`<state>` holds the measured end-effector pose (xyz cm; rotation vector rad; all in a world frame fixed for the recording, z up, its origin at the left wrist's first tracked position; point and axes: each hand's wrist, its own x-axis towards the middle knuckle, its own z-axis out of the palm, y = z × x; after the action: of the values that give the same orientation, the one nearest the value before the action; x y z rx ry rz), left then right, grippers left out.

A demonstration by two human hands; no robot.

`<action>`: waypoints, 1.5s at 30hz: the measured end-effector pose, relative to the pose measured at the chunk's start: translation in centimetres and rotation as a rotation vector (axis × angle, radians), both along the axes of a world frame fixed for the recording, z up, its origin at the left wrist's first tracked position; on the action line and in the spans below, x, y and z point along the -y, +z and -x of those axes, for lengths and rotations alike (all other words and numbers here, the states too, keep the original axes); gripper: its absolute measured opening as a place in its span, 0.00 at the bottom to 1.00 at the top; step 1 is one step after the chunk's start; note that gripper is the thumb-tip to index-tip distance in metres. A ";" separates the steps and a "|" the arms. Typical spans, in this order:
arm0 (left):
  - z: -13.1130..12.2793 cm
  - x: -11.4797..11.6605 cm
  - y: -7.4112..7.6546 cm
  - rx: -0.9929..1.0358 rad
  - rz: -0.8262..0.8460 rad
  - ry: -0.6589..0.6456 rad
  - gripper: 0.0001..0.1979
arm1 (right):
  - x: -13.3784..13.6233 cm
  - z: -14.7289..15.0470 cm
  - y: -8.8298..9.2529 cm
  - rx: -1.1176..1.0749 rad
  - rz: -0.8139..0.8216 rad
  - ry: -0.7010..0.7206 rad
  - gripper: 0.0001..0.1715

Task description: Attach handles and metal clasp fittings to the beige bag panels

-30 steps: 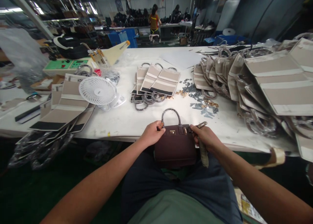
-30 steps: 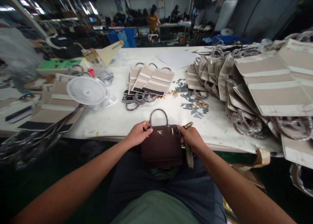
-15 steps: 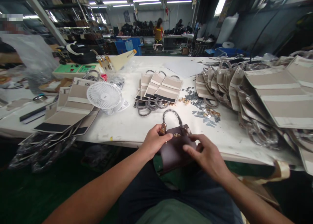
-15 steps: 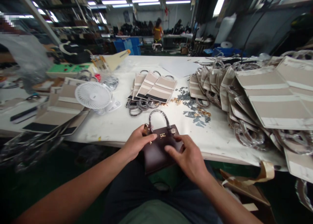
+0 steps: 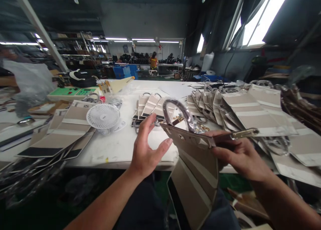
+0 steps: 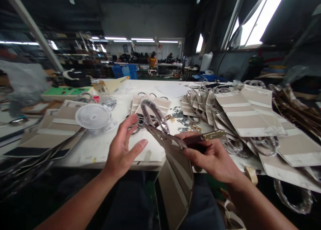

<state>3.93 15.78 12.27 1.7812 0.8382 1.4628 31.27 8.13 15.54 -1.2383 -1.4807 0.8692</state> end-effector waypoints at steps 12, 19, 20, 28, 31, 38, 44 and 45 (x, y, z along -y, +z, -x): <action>2.7 0.4 1.4 0.085 0.502 -0.638 0.39 | -5.6 -2.1 2.8 -0.217 0.351 0.242 0.15; -0.1 6.3 -12.8 0.175 1.026 -0.535 0.31 | -9.2 -0.4 -6.0 0.037 0.684 0.618 0.22; -0.6 6.9 -14.4 0.215 1.076 -0.501 0.30 | -9.9 -0.2 -7.0 0.056 0.687 0.659 0.22; -3.2 5.2 -19.5 0.481 1.189 -0.231 0.26 | -16.3 0.5 -12.1 0.259 0.624 0.733 0.18; -3.9 4.6 -19.6 0.492 1.228 -0.190 0.26 | -17.8 -0.2 -13.3 0.371 0.601 0.629 0.15; -5.3 5.6 -19.2 0.599 1.342 -0.124 0.27 | -18.8 -0.8 -14.8 0.423 0.591 0.662 0.15; -5.8 5.9 -19.9 0.651 1.375 0.002 0.25 | -17.9 0.4 -14.8 0.598 0.494 0.324 0.14; -5.9 5.8 -19.9 0.647 1.370 0.014 0.24 | -17.2 0.5 -14.2 0.615 0.425 0.179 0.16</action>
<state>9.85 9.96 -7.65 0.2604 1.0616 0.8938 30.78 25.35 1.37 -1.8209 -1.9783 1.0084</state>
